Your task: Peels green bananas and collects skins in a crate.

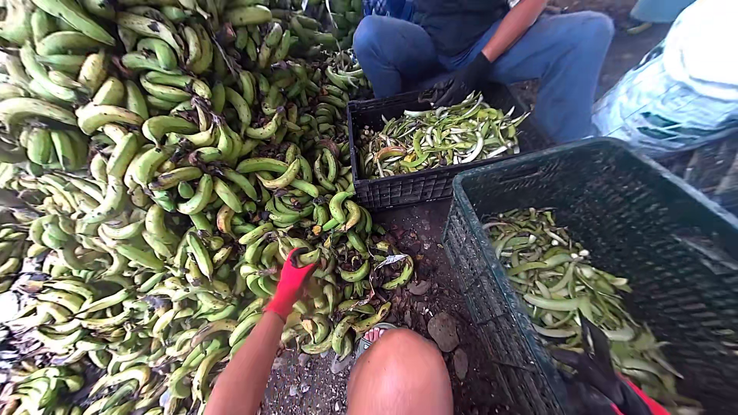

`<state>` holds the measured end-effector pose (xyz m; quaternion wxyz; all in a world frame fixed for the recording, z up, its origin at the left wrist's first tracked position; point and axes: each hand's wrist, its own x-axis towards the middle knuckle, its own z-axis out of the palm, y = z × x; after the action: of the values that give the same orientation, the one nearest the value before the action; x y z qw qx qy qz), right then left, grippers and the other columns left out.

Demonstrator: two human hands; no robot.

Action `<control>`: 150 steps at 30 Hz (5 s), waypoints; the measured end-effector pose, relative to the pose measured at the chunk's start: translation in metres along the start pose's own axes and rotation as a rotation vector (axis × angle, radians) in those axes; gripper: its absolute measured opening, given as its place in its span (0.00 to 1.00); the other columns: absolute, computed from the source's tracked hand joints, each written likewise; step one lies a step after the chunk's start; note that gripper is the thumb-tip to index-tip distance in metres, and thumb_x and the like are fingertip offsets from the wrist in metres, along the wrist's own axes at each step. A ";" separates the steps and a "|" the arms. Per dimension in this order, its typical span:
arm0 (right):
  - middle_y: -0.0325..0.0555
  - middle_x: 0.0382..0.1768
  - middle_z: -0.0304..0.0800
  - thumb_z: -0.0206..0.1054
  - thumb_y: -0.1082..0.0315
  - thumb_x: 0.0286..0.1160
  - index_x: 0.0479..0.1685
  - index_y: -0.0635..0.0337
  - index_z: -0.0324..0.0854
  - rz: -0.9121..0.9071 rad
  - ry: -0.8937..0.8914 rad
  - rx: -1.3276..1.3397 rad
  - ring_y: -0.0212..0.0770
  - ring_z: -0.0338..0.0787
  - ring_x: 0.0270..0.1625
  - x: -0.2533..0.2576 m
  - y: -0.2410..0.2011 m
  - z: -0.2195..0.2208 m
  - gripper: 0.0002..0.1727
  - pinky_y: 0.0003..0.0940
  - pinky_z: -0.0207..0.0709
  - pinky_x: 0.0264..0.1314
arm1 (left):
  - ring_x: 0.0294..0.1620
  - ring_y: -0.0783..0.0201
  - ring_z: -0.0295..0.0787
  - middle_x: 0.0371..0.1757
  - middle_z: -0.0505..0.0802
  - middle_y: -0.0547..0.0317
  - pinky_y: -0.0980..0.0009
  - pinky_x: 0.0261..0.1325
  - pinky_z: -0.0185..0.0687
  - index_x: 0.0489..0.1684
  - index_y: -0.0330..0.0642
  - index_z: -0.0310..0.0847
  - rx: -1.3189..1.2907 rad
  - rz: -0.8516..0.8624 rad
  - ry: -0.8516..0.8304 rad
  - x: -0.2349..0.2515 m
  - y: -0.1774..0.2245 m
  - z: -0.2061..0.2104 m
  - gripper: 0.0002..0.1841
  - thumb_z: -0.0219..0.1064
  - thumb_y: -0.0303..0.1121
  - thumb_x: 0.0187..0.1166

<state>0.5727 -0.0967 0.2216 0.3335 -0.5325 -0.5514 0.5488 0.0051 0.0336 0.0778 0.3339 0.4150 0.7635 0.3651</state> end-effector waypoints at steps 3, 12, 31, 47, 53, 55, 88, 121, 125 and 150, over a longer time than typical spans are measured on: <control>0.24 0.40 0.89 0.66 0.45 0.80 0.72 0.54 0.78 -0.062 0.122 0.057 0.20 0.85 0.34 0.003 -0.006 0.010 0.29 0.19 0.83 0.36 | 0.75 0.53 0.79 0.73 0.83 0.41 0.54 0.78 0.75 0.76 0.36 0.73 0.095 0.248 -0.052 -0.033 0.079 -0.028 0.36 0.81 0.28 0.62; 0.26 0.23 0.82 0.49 0.42 0.89 0.69 0.42 0.80 -0.440 0.544 0.422 0.23 0.79 0.20 -0.067 -0.007 -0.081 0.24 0.20 0.78 0.24 | 0.61 0.66 0.86 0.66 0.87 0.55 0.59 0.65 0.85 0.73 0.46 0.75 0.103 0.842 -0.503 -0.204 0.343 0.106 0.38 0.84 0.27 0.56; 0.29 0.25 0.83 0.43 0.56 0.92 0.68 0.57 0.77 -0.428 0.640 0.444 0.25 0.81 0.23 -0.102 0.021 -0.099 0.22 0.20 0.80 0.28 | 0.67 0.55 0.85 0.69 0.87 0.44 0.55 0.75 0.76 0.87 0.43 0.65 0.509 0.702 -1.151 -0.225 0.353 0.265 0.34 0.71 0.41 0.80; 0.28 0.34 0.86 0.62 0.42 0.81 0.74 0.64 0.72 -0.367 0.600 0.179 0.21 0.83 0.30 -0.086 0.008 -0.048 0.35 0.20 0.81 0.34 | 0.37 0.54 0.93 0.38 0.90 0.46 0.58 0.41 0.93 0.64 0.36 0.68 -0.936 -0.095 -1.147 -0.250 0.342 0.326 0.20 0.41 0.43 0.96; 0.61 0.65 0.90 0.58 0.47 0.83 0.79 0.67 0.75 -0.315 0.536 -0.611 0.53 0.88 0.70 -0.073 -0.026 -0.045 0.35 0.53 0.72 0.79 | 0.46 0.58 0.90 0.53 0.89 0.45 0.60 0.46 0.89 0.78 0.40 0.67 -0.938 0.024 -0.760 -0.234 0.344 0.300 0.25 0.49 0.48 0.93; 0.64 0.67 0.88 0.56 0.50 0.83 0.85 0.53 0.73 -0.201 0.429 -0.849 0.66 0.84 0.74 -0.058 -0.041 -0.052 0.33 0.70 0.57 0.85 | 0.47 0.61 0.86 0.53 0.85 0.47 0.62 0.49 0.85 0.76 0.39 0.66 -0.883 0.053 -0.683 -0.232 0.335 0.292 0.25 0.38 0.47 0.96; 0.62 0.59 0.90 0.48 0.41 0.91 0.79 0.56 0.74 0.210 0.358 -0.645 0.61 0.88 0.66 -0.001 -0.043 -0.054 0.33 0.63 0.75 0.70 | 0.21 0.66 0.82 0.27 0.84 0.55 0.70 0.25 0.83 0.49 0.37 0.75 -0.744 0.142 -0.681 -0.202 0.311 0.261 0.18 0.40 0.38 0.96; 0.67 0.64 0.88 0.51 0.48 0.93 0.83 0.51 0.72 0.372 0.696 -0.510 0.69 0.85 0.70 0.025 -0.036 -0.094 0.28 0.74 0.71 0.70 | 0.16 0.65 0.83 0.25 0.87 0.53 0.74 0.18 0.81 0.57 0.39 0.75 -0.747 0.043 -0.984 -0.240 0.323 0.263 0.23 0.37 0.45 0.96; 0.64 0.66 0.87 0.49 0.46 0.93 0.81 0.53 0.74 0.307 0.469 -0.517 0.64 0.84 0.72 0.013 -0.045 -0.071 0.29 0.69 0.70 0.74 | 0.28 0.66 0.86 0.34 0.88 0.57 0.70 0.33 0.87 0.67 0.42 0.75 -0.714 0.244 -0.796 -0.208 0.313 0.270 0.20 0.45 0.45 0.94; 0.65 0.69 0.84 0.57 0.46 0.87 0.86 0.43 0.71 0.357 0.435 -0.729 0.66 0.81 0.75 0.019 -0.049 -0.042 0.30 0.73 0.60 0.80 | 0.42 0.69 0.87 0.47 0.90 0.55 0.68 0.49 0.85 0.72 0.41 0.76 -0.380 0.344 -0.811 -0.208 0.304 0.275 0.17 0.51 0.37 0.93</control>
<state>0.5979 -0.0593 0.2719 0.1329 -0.8044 -0.5254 0.2434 0.4368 0.0458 0.2340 0.6094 0.5760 0.4119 0.3567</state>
